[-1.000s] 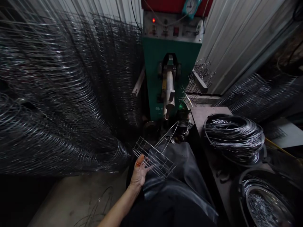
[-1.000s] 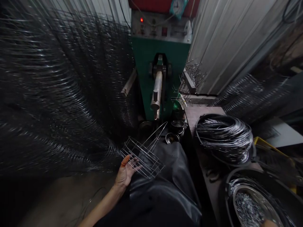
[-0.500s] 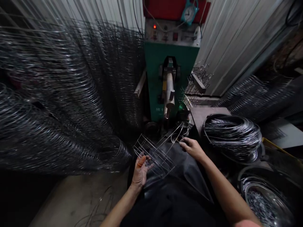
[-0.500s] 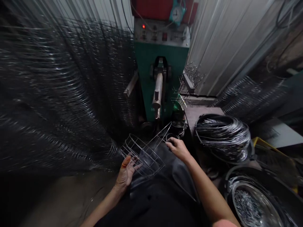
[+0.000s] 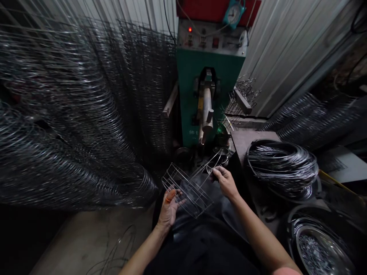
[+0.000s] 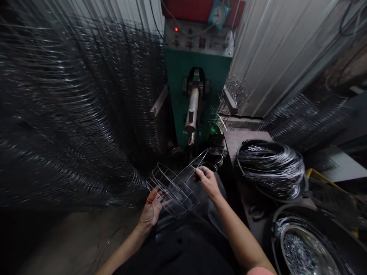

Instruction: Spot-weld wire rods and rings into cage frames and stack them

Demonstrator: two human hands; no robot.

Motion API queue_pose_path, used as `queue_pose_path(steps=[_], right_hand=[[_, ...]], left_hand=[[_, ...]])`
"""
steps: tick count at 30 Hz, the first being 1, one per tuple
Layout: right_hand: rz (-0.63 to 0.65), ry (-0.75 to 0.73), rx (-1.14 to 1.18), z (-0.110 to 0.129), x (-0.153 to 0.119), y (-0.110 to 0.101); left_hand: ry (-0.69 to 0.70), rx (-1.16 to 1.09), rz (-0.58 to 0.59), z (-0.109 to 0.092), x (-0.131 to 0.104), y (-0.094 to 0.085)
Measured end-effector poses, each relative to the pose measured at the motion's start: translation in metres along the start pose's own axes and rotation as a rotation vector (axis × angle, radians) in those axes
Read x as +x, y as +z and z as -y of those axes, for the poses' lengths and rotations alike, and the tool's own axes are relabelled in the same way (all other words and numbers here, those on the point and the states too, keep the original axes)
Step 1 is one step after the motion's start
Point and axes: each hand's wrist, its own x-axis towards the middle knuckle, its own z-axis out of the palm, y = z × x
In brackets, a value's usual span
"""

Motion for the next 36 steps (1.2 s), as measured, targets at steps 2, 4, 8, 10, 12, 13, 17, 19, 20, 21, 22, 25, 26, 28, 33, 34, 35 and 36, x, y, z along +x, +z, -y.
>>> queue_pose_path(steps=[2,4,8,10,12,13,17,19,20,21,22,25,26,28,33,34,35,36], right_hand=[[-0.008,-0.005,-0.013,-0.002,-0.001,0.004],[-0.008,0.001,-0.028,-0.003,-0.001,0.007],[-0.023,0.024,-0.055,0.000,0.002,0.010],[-0.010,0.040,-0.076,0.004,0.005,0.009],[0.014,0.049,-0.093,0.006,0.006,0.007],[0.021,0.051,-0.098,0.006,0.006,0.006],[-0.003,0.041,-0.072,-0.001,0.006,0.004],[-0.013,0.034,-0.057,-0.004,0.006,0.004],[-0.012,0.030,-0.051,-0.005,0.006,0.006],[-0.008,0.026,-0.047,-0.005,0.006,0.007],[-0.004,0.023,-0.045,-0.005,0.006,0.008],[0.003,0.011,-0.045,-0.002,0.005,0.013],[0.002,0.005,-0.056,-0.001,0.004,0.014],[-0.009,-0.013,-0.094,0.001,0.003,0.013],[-0.021,-0.032,-0.121,0.001,0.003,0.007],[-0.016,-0.028,-0.114,0.001,0.004,0.006],[-0.013,-0.022,-0.108,0.001,0.005,0.006],[-0.012,-0.016,-0.102,0.001,0.006,0.006]], left_hand=[[-0.037,-0.001,-0.014,0.000,0.000,-0.002],[-0.047,-0.006,-0.033,0.000,-0.001,-0.004],[-0.025,-0.007,-0.045,0.001,0.000,-0.005],[-0.021,0.001,-0.044,0.002,0.001,-0.005],[-0.024,0.020,-0.038,0.003,0.003,-0.006],[-0.035,0.042,-0.031,0.003,0.004,-0.008],[0.064,0.344,-0.136,-0.010,0.000,-0.010],[0.360,0.668,-0.253,-0.024,-0.007,-0.002],[0.548,0.857,-0.277,-0.033,-0.011,0.007],[0.729,1.050,-0.263,-0.041,-0.015,0.018],[0.880,1.234,-0.211,-0.048,-0.018,0.031],[1.069,1.652,0.035,-0.056,-0.020,0.077],[1.070,1.734,0.096,-0.055,-0.018,0.090],[1.028,1.828,0.171,-0.050,-0.011,0.110],[0.899,1.866,0.211,-0.034,0.005,0.121],[0.889,1.868,0.211,-0.033,0.006,0.120],[0.883,1.873,0.209,-0.033,0.006,0.119],[0.879,1.879,0.211,-0.033,0.006,0.119]])
